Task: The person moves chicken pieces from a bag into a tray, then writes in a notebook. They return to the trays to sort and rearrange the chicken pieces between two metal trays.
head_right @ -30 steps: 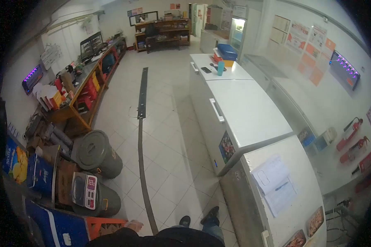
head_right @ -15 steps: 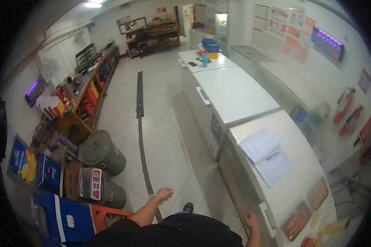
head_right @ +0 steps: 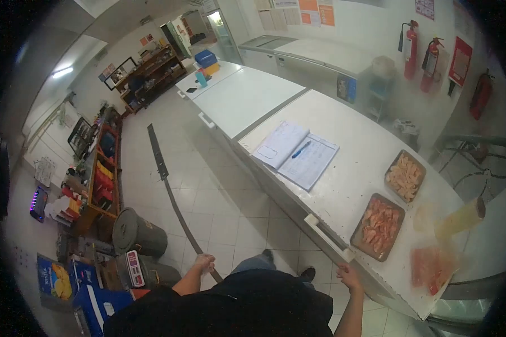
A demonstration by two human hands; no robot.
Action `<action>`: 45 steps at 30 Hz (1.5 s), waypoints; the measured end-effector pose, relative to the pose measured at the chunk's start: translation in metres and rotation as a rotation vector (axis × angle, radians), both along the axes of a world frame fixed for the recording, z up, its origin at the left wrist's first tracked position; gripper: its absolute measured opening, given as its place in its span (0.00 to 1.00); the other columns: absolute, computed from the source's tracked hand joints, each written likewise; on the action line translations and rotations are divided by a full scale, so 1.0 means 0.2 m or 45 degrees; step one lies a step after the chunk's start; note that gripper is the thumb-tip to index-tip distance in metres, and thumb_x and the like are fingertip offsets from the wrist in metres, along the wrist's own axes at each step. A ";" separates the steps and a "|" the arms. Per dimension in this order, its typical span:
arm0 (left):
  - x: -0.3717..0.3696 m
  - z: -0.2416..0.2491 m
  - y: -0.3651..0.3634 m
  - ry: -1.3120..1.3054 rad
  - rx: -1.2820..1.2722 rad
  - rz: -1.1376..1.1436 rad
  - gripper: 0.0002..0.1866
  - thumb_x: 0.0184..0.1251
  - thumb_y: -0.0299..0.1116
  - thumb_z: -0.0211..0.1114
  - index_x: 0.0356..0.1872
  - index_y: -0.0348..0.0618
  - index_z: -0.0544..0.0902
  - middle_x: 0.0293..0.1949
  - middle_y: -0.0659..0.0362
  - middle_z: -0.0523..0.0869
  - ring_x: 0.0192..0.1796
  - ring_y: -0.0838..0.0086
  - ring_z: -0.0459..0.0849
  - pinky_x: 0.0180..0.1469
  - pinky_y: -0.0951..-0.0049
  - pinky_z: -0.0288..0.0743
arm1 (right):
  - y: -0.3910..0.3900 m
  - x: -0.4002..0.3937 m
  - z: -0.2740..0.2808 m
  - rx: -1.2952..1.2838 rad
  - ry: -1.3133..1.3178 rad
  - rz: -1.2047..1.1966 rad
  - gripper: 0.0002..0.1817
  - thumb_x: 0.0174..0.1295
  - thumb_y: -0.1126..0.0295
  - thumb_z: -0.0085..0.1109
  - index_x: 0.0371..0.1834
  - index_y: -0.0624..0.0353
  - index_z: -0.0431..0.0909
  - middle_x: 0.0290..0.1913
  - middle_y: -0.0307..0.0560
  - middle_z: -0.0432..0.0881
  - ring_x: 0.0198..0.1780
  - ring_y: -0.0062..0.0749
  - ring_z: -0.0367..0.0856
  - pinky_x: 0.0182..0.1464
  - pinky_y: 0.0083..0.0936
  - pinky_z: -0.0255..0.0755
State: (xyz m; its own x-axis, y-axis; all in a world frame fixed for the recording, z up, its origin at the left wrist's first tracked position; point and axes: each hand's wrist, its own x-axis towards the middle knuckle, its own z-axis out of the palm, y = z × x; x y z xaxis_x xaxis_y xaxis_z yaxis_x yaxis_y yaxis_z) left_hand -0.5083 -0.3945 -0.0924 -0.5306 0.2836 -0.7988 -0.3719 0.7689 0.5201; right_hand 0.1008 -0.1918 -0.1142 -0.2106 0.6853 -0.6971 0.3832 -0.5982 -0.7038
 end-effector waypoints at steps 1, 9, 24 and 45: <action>0.01 0.05 0.01 0.055 0.003 -0.011 0.16 0.65 0.26 0.68 0.54 0.41 0.80 0.35 0.56 0.80 0.32 0.71 0.78 0.29 0.64 0.74 | 0.02 0.00 -0.03 0.089 0.004 0.066 0.20 0.67 0.68 0.63 0.62 0.54 0.78 0.48 0.43 0.85 0.45 0.30 0.87 0.41 0.27 0.76; -0.01 0.25 0.12 0.298 0.061 -0.061 0.18 0.65 0.28 0.68 0.56 0.39 0.80 0.35 0.57 0.79 0.34 0.70 0.80 0.35 0.57 0.81 | 0.12 -0.33 0.14 0.703 -0.104 0.126 0.22 0.58 0.72 0.67 0.58 0.62 0.80 0.51 0.57 0.86 0.50 0.46 0.86 0.56 0.38 0.79; 0.13 0.31 0.18 0.354 -0.142 -0.471 0.21 0.68 0.35 0.70 0.59 0.38 0.81 0.46 0.57 0.84 0.38 0.72 0.82 0.33 0.67 0.81 | 0.18 -0.51 0.06 1.143 -0.608 0.471 0.41 0.50 0.68 0.73 0.70 0.65 0.69 0.66 0.63 0.73 0.66 0.60 0.71 0.69 0.47 0.68; -0.68 -0.34 -0.88 0.102 -0.013 -0.110 0.17 0.69 0.34 0.67 0.56 0.39 0.83 0.43 0.55 0.86 0.42 0.66 0.86 0.39 0.61 0.86 | -0.56 -0.60 -0.27 0.803 -1.193 0.222 0.43 0.49 0.63 0.73 0.70 0.67 0.71 0.74 0.73 0.65 0.76 0.66 0.60 0.79 0.52 0.51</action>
